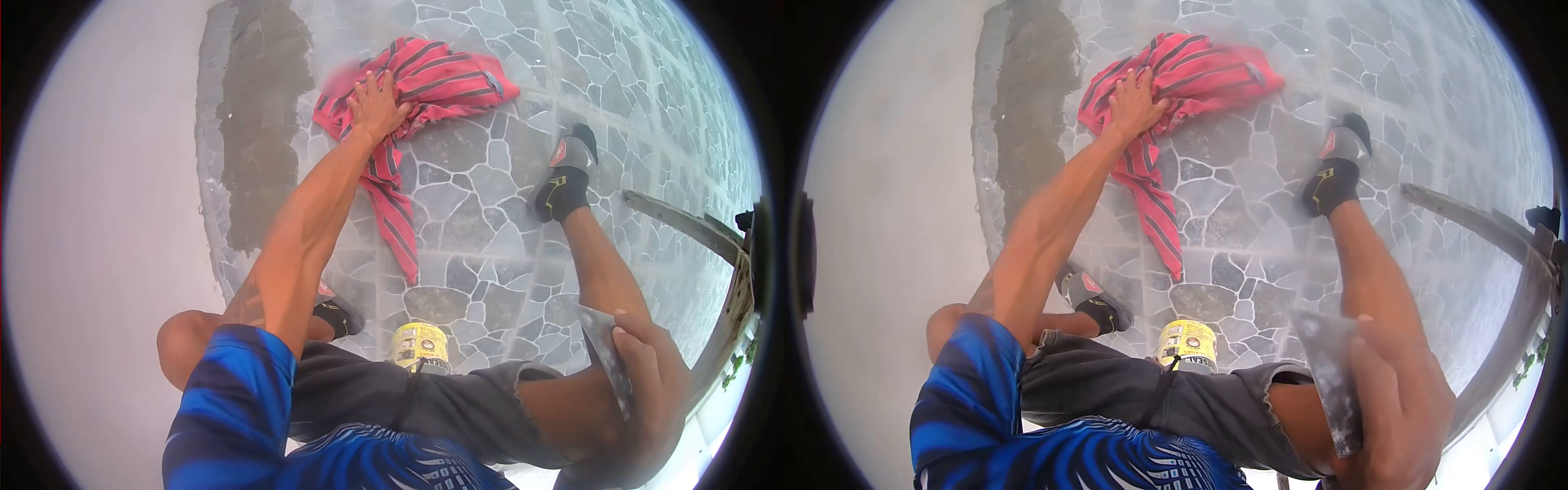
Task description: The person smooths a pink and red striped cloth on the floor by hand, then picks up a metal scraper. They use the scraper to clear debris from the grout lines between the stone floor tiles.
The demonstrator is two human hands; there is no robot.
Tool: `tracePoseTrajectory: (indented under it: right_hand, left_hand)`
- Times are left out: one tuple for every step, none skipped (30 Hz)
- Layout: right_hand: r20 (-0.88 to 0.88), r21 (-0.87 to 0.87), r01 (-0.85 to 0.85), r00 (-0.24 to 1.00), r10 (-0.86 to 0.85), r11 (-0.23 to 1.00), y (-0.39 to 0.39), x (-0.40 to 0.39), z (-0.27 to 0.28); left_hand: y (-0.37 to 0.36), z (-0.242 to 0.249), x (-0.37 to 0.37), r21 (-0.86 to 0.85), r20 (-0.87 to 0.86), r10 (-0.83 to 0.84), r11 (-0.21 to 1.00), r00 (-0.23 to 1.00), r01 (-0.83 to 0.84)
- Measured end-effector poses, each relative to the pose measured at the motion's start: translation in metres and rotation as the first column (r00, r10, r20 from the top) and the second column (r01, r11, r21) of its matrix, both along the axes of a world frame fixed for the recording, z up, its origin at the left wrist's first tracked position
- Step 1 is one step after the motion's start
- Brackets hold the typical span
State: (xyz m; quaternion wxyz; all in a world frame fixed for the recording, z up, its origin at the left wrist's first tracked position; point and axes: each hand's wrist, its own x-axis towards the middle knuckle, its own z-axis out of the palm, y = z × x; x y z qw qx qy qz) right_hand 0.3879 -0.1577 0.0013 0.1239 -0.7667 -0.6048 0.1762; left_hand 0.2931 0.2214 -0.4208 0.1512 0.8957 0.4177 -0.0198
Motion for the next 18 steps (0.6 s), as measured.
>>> tracePoseTrajectory:
  right_hand:
    - [0.001,0.01,-0.013,1.0,0.013,1.0,-0.002,0.004,-0.002]
    - [0.015,0.032,-0.013,1.0,0.013,0.999,-0.004,0.004,-0.004]
    - [-0.006,0.123,0.001,1.0,0.0,0.992,0.0,0.002,-0.009]
    - [-0.026,0.213,0.013,1.0,-0.007,0.977,0.004,-0.001,-0.014]
    - [-0.03,0.239,0.023,0.999,-0.016,0.971,0.006,-0.003,-0.015]
    - [-0.023,0.245,0.035,0.999,-0.03,0.969,0.008,-0.006,-0.013]
    - [-0.008,0.22,0.042,0.999,-0.041,0.975,0.01,-0.01,-0.008]
    - [0.002,0.192,0.048,0.999,-0.049,0.98,0.013,-0.016,-0.005]
    - [0.011,0.169,0.047,0.999,-0.049,0.984,0.014,-0.02,-0.001]
    - [0.016,0.153,0.043,0.999,-0.046,0.987,0.015,-0.024,0.002]
    - [0.022,0.146,0.037,0.999,-0.04,0.989,0.015,-0.027,0.004]
    - [0.027,0.137,0.033,0.999,-0.037,0.99,0.016,-0.03,0.005]
    - [0.031,0.128,0.028,0.999,-0.032,0.991,0.016,-0.033,0.005]
    - [0.031,0.114,0.025,0.999,-0.028,0.993,0.016,-0.035,0.005]
    - [0.026,0.105,0.026,0.999,-0.028,0.994,0.016,-0.037,0.006]
    - [0.021,0.099,0.027,0.999,-0.029,0.995,0.016,-0.036,0.006]
    - [0.021,0.096,0.026,0.999,-0.028,0.995,0.017,-0.036,0.005]
    - [0.022,0.092,0.026,0.999,-0.028,0.995,0.015,-0.037,0.005]
  left_hand:
    - [0.005,0.001,-0.002,-0.017,0.031,-0.027,0.999,0.999,0.027]
    - [0.005,0.002,-0.006,-0.034,0.06,-0.051,0.998,0.997,0.053]
    - [-0.005,-0.001,-0.017,-0.02,0.098,-0.062,0.998,0.993,0.064]
    - [-0.023,-0.005,-0.033,-0.002,0.141,-0.073,0.997,0.987,0.074]
    - [-0.047,-0.009,-0.052,0.015,0.186,-0.08,0.997,0.979,0.079]
    - [-0.081,-0.008,-0.079,-0.026,0.16,-0.07,0.997,0.985,0.075]
    - [-0.122,-0.006,-0.112,-0.063,0.138,-0.059,0.996,0.989,0.068]
    - [-0.169,-0.006,-0.15,-0.069,0.087,-0.094,0.992,0.992,0.101]
    - [-0.214,0.002,-0.183,-0.138,-0.032,-0.14,0.981,0.99,0.134]
    - [-0.252,0.013,-0.218,-0.203,-0.069,-0.191,0.964,0.979,0.174]
    - [-0.275,0.018,-0.239,-0.265,-0.097,-0.247,0.94,0.964,0.214]
    - [-0.282,0.016,-0.244,-0.259,-0.099,-0.258,0.939,0.961,0.225]
    - [-0.291,0.013,-0.248,-0.261,-0.103,-0.268,0.936,0.958,0.234]
    - [-0.3,0.014,-0.254,-0.271,-0.112,-0.281,0.932,0.953,0.243]
    - [-0.299,0.01,-0.254,-0.251,-0.081,-0.263,0.939,0.961,0.236]
    - [-0.298,0.009,-0.257,-0.256,-0.08,-0.262,0.938,0.962,0.235]
    - [-0.291,0.006,-0.255,-0.251,-0.072,-0.263,0.938,0.962,0.237]
    - [-0.285,0.003,-0.25,-0.246,-0.061,-0.265,0.938,0.962,0.243]
